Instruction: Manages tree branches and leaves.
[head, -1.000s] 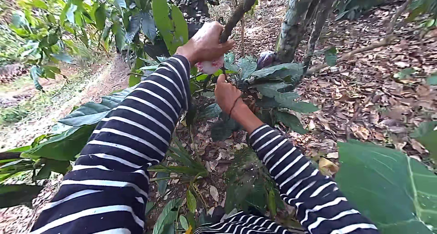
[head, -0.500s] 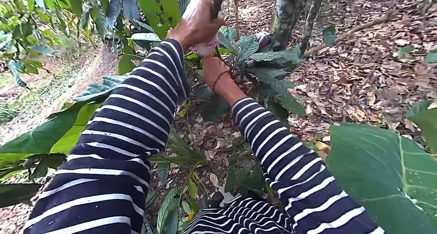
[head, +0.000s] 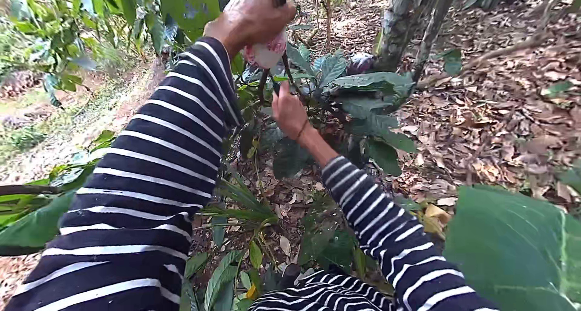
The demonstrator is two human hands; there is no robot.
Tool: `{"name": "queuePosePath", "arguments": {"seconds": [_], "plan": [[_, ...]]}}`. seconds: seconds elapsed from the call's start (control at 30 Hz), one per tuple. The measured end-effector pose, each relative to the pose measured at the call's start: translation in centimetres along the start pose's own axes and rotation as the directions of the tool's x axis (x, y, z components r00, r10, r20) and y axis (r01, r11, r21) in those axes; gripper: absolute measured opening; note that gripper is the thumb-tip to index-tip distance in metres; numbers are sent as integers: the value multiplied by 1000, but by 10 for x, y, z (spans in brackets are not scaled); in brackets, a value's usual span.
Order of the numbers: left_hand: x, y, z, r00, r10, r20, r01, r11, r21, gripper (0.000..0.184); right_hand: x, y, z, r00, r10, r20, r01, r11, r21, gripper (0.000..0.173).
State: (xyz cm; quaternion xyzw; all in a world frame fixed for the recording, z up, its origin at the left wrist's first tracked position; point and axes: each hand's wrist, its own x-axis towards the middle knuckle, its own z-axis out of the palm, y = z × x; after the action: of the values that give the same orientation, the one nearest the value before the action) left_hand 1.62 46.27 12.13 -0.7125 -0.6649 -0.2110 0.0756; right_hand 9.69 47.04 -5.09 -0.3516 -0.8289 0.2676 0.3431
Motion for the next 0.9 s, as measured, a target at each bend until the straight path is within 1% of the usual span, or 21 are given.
{"name": "queuePosePath", "arguments": {"seconds": [0.07, 0.17, 0.23, 0.33, 0.47, 0.53, 0.6, 0.63, 0.67, 0.73, 0.8, 0.83, 0.9], "plan": [[-1, -7, -5, 1000, -4, 16, 5, 1000, -5, 34, -9, 3, 15, 1000, -9, -7, 9, 998, 67, 39], [-7, -15, -1, 1000, 6, 22, -5, 999, -34, 31, -11, -2, 22, 997, -9, 72, 2, 995, 96, 38], [-11, -20, 2, 1000, 7, 21, -6, 999, -42, 32, -10, -5, 23, 991, 13, 136, -24, 996, 82, 37], [-18, -21, 4, 1000, 18, 1, -18, 999, -35, 30, -9, -7, 33, 982, 42, 184, -54, 997, 60, 38], [-22, -15, 8, 999, -40, -21, 39, 999, -17, 33, -11, -13, 53, 987, 105, 120, -104, 994, -14, 37], [-27, -10, 13, 997, -61, -43, 60, 998, -11, 32, -5, -13, 61, 980, 145, 136, -138, 989, -58, 40], [-31, -9, 21, 998, -42, -57, 40, 999, -23, 30, 6, -2, 72, 958, 195, 208, -181, 980, -83, 47], [-30, -12, 26, 998, -4, -65, 3, 1000, -29, 29, 11, 2, 79, 953, 214, 215, -202, 976, -78, 50], [-25, -17, 29, 994, 45, -96, -48, 998, -31, 27, 18, 4, 82, 953, 223, 205, -215, 975, -60, 48], [-16, -23, 32, 989, 91, -115, -95, 995, -26, 26, 29, 6, 81, 951, 232, 204, -230, 973, -32, 45], [-15, -25, 40, 993, 75, -96, -78, 997, -24, 26, 39, 12, 76, 943, 218, 250, -229, 973, 13, 45], [-14, -23, 44, 995, 58, -85, -60, 998, -22, 27, 45, 17, 75, 946, 193, 259, -219, 973, 72, 45], [-14, -17, 50, 997, 28, -65, -30, 999, -21, 31, 52, 24, 76, 957, 170, 234, -205, 969, 138, 47]]}}
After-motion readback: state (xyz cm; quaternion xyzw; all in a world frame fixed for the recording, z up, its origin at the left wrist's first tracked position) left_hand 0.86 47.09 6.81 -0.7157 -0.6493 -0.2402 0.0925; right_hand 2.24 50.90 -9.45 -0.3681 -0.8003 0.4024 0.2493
